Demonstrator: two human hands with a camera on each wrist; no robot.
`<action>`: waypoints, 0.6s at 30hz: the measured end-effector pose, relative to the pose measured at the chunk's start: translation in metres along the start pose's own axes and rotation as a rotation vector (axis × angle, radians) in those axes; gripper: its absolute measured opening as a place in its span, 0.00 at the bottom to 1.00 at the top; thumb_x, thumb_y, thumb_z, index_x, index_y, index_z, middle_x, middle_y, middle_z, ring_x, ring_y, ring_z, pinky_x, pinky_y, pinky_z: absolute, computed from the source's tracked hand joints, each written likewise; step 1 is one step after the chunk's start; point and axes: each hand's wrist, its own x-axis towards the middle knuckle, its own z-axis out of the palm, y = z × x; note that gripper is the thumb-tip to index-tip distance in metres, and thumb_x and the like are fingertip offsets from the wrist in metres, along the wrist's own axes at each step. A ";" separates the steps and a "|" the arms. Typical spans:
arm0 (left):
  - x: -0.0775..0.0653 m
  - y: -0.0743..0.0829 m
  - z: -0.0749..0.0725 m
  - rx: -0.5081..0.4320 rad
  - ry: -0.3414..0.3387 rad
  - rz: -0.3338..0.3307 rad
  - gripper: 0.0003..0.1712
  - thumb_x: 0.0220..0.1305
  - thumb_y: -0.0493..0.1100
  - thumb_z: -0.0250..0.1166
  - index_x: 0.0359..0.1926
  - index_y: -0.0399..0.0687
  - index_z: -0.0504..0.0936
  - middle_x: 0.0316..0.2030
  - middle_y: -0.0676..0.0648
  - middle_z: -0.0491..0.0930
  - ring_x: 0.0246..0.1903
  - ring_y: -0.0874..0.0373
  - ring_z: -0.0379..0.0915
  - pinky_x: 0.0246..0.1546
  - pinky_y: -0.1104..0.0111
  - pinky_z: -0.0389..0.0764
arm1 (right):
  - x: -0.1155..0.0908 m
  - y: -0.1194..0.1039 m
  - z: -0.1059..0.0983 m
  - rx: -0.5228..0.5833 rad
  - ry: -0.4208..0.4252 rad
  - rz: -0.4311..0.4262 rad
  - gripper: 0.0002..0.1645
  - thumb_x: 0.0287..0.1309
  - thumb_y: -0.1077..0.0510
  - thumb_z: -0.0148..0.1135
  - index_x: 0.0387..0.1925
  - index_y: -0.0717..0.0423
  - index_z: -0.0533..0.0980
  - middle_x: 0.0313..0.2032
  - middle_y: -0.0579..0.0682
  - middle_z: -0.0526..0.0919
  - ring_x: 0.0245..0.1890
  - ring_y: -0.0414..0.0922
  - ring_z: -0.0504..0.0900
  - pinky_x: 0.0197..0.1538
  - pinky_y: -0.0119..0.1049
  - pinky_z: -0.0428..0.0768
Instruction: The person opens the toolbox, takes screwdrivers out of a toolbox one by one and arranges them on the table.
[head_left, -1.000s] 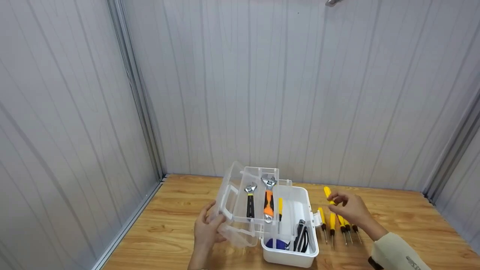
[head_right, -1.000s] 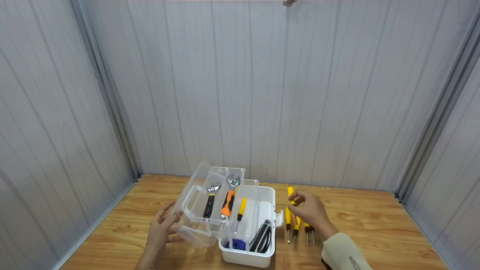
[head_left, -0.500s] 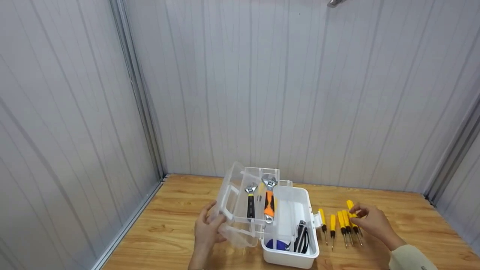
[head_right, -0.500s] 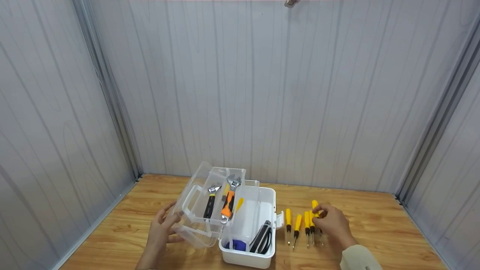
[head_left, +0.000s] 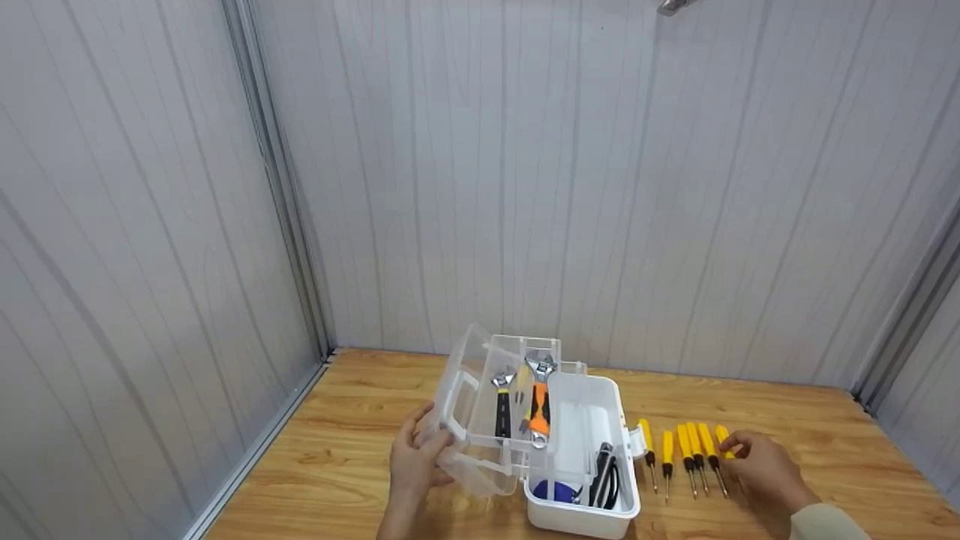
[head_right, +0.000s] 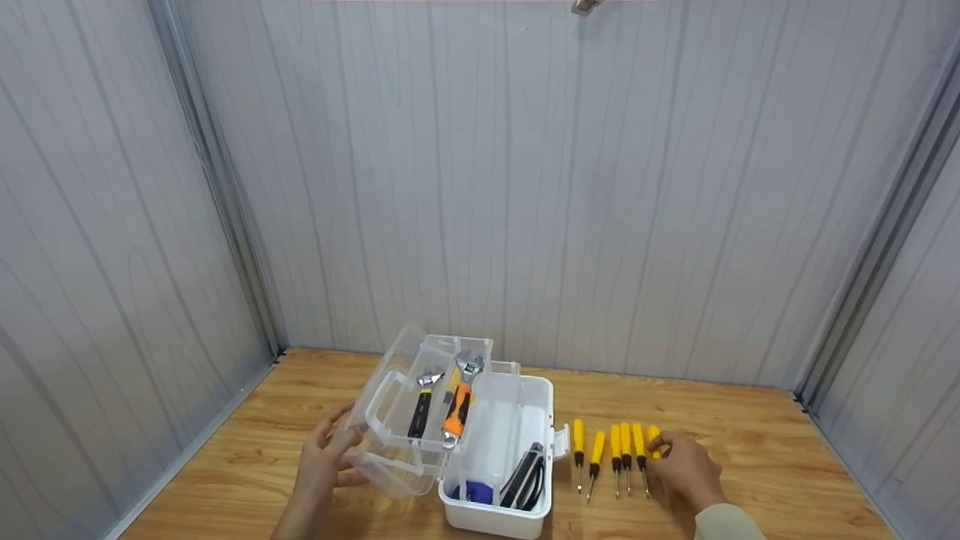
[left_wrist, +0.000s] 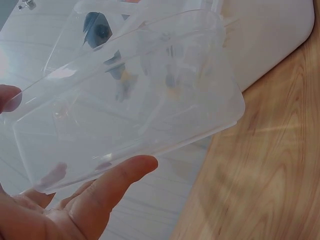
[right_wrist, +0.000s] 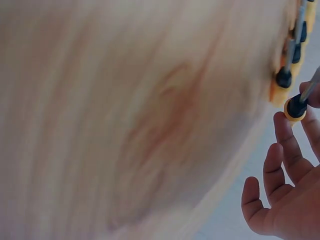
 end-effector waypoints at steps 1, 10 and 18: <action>0.000 0.000 0.000 0.005 -0.001 0.002 0.34 0.45 0.39 0.61 0.58 0.57 0.65 0.44 0.36 0.74 0.27 0.51 0.77 0.18 0.55 0.78 | 0.000 0.001 0.000 -0.009 -0.009 0.011 0.19 0.41 0.48 0.64 0.37 0.51 0.75 0.38 0.52 0.76 0.35 0.46 0.73 0.29 0.37 0.70; -0.001 0.002 0.003 -0.008 -0.011 0.006 0.34 0.44 0.39 0.62 0.57 0.57 0.66 0.46 0.35 0.73 0.30 0.49 0.77 0.19 0.55 0.78 | 0.000 0.003 0.000 -0.112 -0.006 0.037 0.19 0.39 0.46 0.66 0.35 0.50 0.76 0.36 0.52 0.77 0.33 0.45 0.73 0.29 0.38 0.68; -0.009 0.009 0.016 -0.049 -0.014 0.018 0.35 0.40 0.37 0.63 0.55 0.57 0.68 0.43 0.35 0.74 0.29 0.49 0.76 0.19 0.54 0.78 | 0.000 0.005 -0.001 -0.124 -0.009 0.046 0.18 0.41 0.48 0.65 0.35 0.51 0.77 0.33 0.51 0.76 0.28 0.44 0.71 0.26 0.36 0.67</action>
